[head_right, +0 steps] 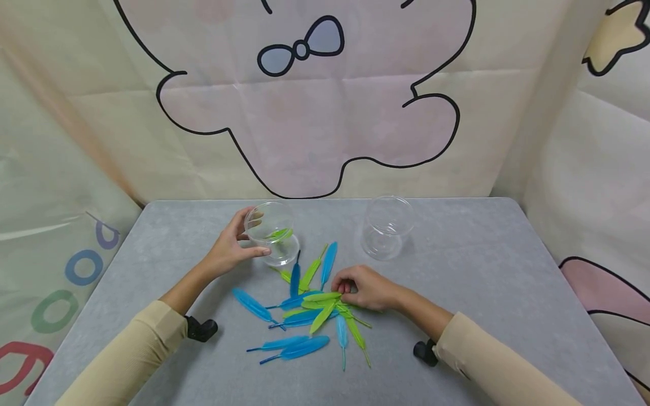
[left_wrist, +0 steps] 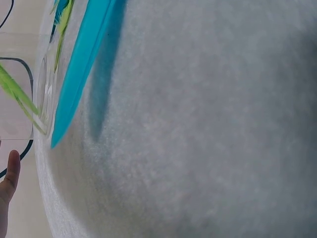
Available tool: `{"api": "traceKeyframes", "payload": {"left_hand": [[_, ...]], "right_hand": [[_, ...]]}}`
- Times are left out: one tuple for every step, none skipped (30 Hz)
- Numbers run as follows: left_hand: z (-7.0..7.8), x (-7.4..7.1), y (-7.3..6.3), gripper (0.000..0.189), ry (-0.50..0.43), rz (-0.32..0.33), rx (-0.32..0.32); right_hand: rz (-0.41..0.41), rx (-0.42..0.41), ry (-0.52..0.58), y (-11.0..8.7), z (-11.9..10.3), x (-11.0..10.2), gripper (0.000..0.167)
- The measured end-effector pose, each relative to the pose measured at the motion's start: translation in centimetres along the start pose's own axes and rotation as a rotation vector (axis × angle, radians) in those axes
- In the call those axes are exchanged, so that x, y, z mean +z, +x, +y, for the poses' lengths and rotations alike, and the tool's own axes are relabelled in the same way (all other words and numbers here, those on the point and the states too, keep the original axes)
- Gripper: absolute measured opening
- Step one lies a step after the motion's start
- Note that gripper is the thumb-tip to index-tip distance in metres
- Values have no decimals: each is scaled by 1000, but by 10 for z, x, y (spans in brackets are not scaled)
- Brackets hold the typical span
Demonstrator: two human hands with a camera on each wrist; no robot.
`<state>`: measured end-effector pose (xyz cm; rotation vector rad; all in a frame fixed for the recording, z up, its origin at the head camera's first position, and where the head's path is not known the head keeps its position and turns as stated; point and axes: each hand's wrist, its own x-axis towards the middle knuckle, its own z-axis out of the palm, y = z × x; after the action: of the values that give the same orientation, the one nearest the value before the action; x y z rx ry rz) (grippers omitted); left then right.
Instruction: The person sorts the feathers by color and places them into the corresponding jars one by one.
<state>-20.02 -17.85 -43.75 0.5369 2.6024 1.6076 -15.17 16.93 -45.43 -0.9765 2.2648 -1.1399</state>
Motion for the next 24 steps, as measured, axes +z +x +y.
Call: {"api": "traceKeyframes", "payload": {"left_hand": [[0, 0, 0, 99, -2, 0, 0], [1, 0, 0, 99, -2, -1, 3], [1, 0, 0, 99, -2, -2, 5], [1, 0, -1, 100, -3, -3, 8], [2, 0, -1, 100, -6, -4, 12], [2, -1, -1, 100, -9, -5, 14], [2, -1, -1, 100, -11, -6, 16], [2, -1, -1, 100, -11, -7, 17], [3, -1, -1, 100, -9, -9, 18], [3, -1, -1, 100, -9, -9, 17], [2, -1, 0, 100, -10, -9, 16], [2, -1, -1, 99, -11, -9, 14], [2, -1, 0, 99, -10, -9, 12], [2, -1, -1, 99, -9, -9, 9], [2, -1, -1, 99, -8, -8, 6], [3, -1, -1, 99, -13, -6, 3], [3, -1, -1, 99, -16, -7, 3], [3, -1, -1, 99, -19, -7, 3], [4, -1, -1, 100, -20, -8, 3], [5, -1, -1, 100, -24, -8, 1], [5, -1, -1, 100, -26, -8, 1], [6, -1, -1, 100, -29, -8, -1], [5, -1, -1, 100, -29, -9, -2], [5, -1, -1, 100, -25, -8, -5]], "right_hand": [[-1, -1, 0, 0, 0, 0, 16], [-2, -2, 0, 0, 0, 0, 16], [-3, -3, -3, 0, 0, 0, 16], [-4, -2, -6, 0, 0, 0, 16], [-4, -1, -8, 0, 0, 0, 16], [-5, 1, -11, 0, 0, 0, 16], [-5, 2, -13, 0, 0, -1, 16], [-4, 5, -16, 1, 0, -1, 16], [-4, 8, -18, 1, 0, -1, 16], [-4, 12, -18, 1, -1, -1, 16], [-3, 15, -19, 1, -1, -1, 16], [-3, 17, -19, 1, -2, -2, 16], [-4, 19, -20, 2, -2, -2, 16], [-5, 21, -20, 2, -3, -2, 16], [-5, 22, -18, 2, -4, -2, 16], [-6, 21, -16, 2, -4, -3, 16], [-6, 22, -14, 3, -5, -3, 16], [-6, 24, -14, 3, -5, -4, 15], [-5, 24, -13, 3, -6, -5, 15], [-4, 23, -13, 4, -6, -6, 14], [-1, 19, -14, 4, -7, -7, 14], [3, 17, -21, 5, -7, -8, 13], [10, 12, -29, 5, -8, -9, 12], [17, 6, -35, 6, -8, -10, 10]]}}
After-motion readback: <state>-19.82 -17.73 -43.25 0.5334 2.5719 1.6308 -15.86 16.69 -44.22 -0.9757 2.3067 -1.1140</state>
